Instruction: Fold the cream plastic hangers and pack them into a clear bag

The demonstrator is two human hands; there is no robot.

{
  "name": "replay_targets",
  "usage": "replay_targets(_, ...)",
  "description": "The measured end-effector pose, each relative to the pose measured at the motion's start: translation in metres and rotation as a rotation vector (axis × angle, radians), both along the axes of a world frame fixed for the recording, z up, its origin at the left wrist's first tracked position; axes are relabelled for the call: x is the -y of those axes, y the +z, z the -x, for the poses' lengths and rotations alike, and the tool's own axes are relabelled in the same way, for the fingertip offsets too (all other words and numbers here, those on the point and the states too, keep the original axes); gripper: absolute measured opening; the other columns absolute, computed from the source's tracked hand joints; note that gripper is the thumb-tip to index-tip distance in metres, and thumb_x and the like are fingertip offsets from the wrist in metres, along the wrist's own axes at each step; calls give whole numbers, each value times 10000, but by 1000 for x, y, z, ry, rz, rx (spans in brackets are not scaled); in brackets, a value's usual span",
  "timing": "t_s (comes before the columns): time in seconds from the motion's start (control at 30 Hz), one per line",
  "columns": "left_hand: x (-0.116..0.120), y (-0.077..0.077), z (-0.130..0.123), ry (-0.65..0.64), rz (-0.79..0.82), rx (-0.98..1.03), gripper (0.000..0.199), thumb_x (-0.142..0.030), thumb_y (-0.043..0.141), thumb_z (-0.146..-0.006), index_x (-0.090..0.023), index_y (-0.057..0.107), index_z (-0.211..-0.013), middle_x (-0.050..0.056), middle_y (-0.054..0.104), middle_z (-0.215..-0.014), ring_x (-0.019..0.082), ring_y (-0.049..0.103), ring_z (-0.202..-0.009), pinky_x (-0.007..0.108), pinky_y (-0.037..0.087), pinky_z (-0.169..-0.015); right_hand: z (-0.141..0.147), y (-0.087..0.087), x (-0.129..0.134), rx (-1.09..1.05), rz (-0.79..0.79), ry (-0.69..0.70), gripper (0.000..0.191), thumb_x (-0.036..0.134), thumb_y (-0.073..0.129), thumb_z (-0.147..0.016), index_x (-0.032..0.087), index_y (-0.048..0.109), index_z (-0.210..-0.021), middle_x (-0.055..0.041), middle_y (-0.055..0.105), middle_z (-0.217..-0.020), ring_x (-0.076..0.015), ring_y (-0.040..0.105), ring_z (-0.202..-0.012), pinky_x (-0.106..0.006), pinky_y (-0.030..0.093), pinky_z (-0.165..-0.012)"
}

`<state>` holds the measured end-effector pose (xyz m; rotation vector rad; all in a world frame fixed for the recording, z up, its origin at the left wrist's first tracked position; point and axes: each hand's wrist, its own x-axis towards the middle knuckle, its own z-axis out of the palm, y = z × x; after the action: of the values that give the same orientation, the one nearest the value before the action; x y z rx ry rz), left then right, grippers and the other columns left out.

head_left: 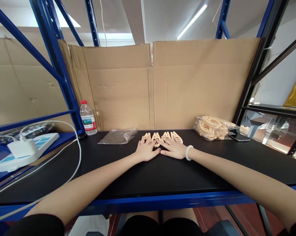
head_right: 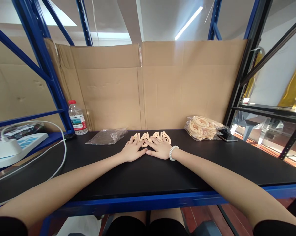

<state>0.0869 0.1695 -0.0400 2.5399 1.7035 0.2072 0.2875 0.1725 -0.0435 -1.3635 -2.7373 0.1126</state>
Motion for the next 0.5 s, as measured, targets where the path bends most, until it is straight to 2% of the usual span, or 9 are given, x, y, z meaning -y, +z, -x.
replay_targets(0.13,-37,1,-10,34,-26,5,662,-597,362,-872,-266,352,-1446,117,87,-1576,443,31,-1409,595,135,-1097,1,1,-32,18,-13,-46,711,644,232,-925,257,135,-1514,-136,101,-1572,-301,76,-1451,-585,67,-1127)
replay_targets(0.23,-56,2,-15,50,-42,17,655,-589,382,-866,-291,341,-1448,106,101,-1575,436,46,-1411,593,148,-1095,3,0,-47,-9,-54,-55,682,608,257,-937,249,172,-1511,-139,145,-1565,-301,105,-1449,-593,99,-1121)
replay_targets(0.4,-63,-3,-12,46,-93,69,696,-556,472,-841,-309,289,-1465,116,147,-1567,432,71,-1412,628,164,-1074,3,-5,-52,-93,-177,-62,618,566,291,-945,263,278,-1484,-106,236,-1550,-322,173,-1433,-617,122,-1108)
replay_targets(0.5,-58,-5,-9,-9,-261,141,635,-407,568,-810,-254,395,-1401,136,250,-1532,383,151,-1415,609,186,-1084,0,-8,-48,-165,-336,-65,545,518,317,-958,254,387,-1429,-100,353,-1503,-301,249,-1407,-594,129,-1113)
